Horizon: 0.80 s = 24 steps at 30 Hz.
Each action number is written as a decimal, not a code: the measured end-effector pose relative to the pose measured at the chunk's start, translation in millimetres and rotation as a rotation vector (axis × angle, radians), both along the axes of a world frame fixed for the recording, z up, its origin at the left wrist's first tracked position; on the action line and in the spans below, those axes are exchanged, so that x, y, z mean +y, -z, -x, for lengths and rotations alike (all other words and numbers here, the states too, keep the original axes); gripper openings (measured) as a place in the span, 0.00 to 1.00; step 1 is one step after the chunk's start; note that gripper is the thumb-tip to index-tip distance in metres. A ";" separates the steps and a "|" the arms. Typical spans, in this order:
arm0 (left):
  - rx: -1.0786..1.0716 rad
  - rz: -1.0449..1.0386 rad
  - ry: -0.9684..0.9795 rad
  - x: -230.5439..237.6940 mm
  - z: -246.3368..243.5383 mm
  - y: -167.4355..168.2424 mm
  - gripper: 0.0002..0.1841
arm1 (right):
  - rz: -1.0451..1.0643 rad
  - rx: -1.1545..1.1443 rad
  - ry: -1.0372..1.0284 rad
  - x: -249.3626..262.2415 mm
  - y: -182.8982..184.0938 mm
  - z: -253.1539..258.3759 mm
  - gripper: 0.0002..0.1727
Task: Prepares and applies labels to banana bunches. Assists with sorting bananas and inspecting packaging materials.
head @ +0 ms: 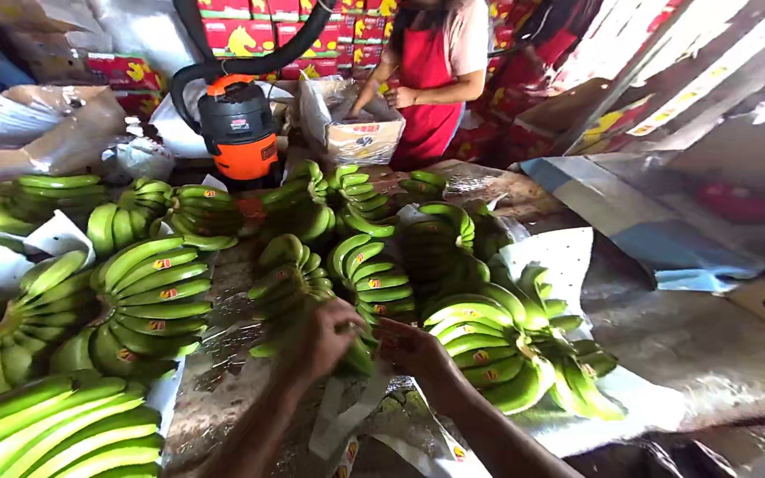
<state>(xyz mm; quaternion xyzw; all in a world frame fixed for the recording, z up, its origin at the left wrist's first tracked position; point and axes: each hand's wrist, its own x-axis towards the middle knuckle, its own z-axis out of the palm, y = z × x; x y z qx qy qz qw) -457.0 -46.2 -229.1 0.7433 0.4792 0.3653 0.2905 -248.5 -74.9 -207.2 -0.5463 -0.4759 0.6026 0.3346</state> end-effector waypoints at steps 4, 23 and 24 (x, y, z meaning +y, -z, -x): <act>0.226 -0.447 0.092 -30.6 -61.3 -5.5 0.07 | -0.169 -0.099 -0.150 -17.1 -4.5 -16.1 0.24; -0.319 -0.174 -0.530 13.6 -23.3 -63.6 0.15 | -0.588 0.064 0.125 125.0 -137.2 -166.4 0.17; -0.337 -0.087 -0.583 33.1 -2.1 -65.0 0.17 | -0.652 0.037 0.168 138.6 -168.3 -158.3 0.21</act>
